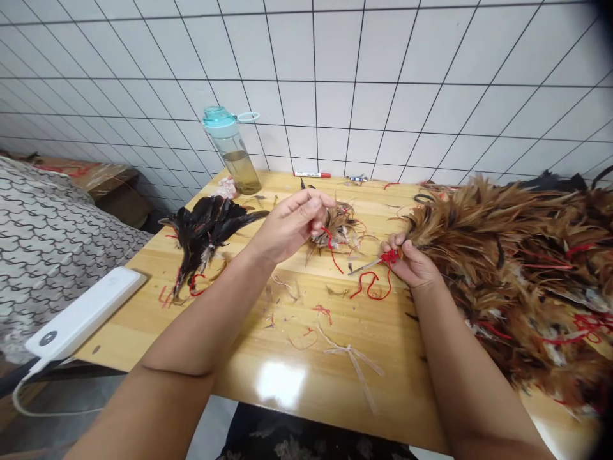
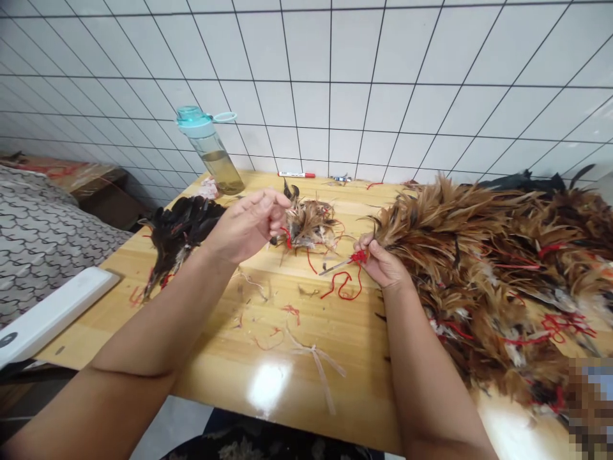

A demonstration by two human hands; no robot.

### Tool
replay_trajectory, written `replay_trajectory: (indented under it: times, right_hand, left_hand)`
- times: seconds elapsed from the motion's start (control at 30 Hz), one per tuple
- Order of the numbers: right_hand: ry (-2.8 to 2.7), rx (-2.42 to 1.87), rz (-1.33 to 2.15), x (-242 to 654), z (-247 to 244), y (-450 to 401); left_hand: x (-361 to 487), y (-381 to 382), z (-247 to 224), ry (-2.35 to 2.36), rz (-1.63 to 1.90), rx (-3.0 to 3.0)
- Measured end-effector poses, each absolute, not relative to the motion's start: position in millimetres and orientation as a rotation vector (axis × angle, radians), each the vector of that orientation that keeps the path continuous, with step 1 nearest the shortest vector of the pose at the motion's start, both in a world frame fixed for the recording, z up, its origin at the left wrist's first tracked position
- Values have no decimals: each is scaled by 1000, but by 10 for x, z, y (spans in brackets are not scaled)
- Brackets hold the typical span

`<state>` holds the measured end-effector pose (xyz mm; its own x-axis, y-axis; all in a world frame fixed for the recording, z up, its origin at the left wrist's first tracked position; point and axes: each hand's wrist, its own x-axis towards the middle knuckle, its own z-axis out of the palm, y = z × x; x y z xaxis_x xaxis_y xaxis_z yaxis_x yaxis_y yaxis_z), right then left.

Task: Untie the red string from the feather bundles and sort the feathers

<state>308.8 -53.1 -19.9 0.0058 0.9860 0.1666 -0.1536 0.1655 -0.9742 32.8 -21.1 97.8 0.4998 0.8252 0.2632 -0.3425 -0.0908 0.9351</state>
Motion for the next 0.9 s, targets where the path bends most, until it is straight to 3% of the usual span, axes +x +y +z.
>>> replay_trajectory:
  times: [0.13,0.3,0.63,0.9]
  right_hand:
    - [-971,-734,1361,3107,-70,-554]
    - [-878,-666,1366,3176,41,-575]
    - [-900,-674,1308,3155,185,-603]
    - [-956,-704,1298,3160,224,-610]
  left_hand:
    - [369,-315,953,458,791,1481]
    - [424,-340,896,446,489,1666]
    - [424,-137,654,1001,253,2553]
    - [535,-34,191,739,209,2644]
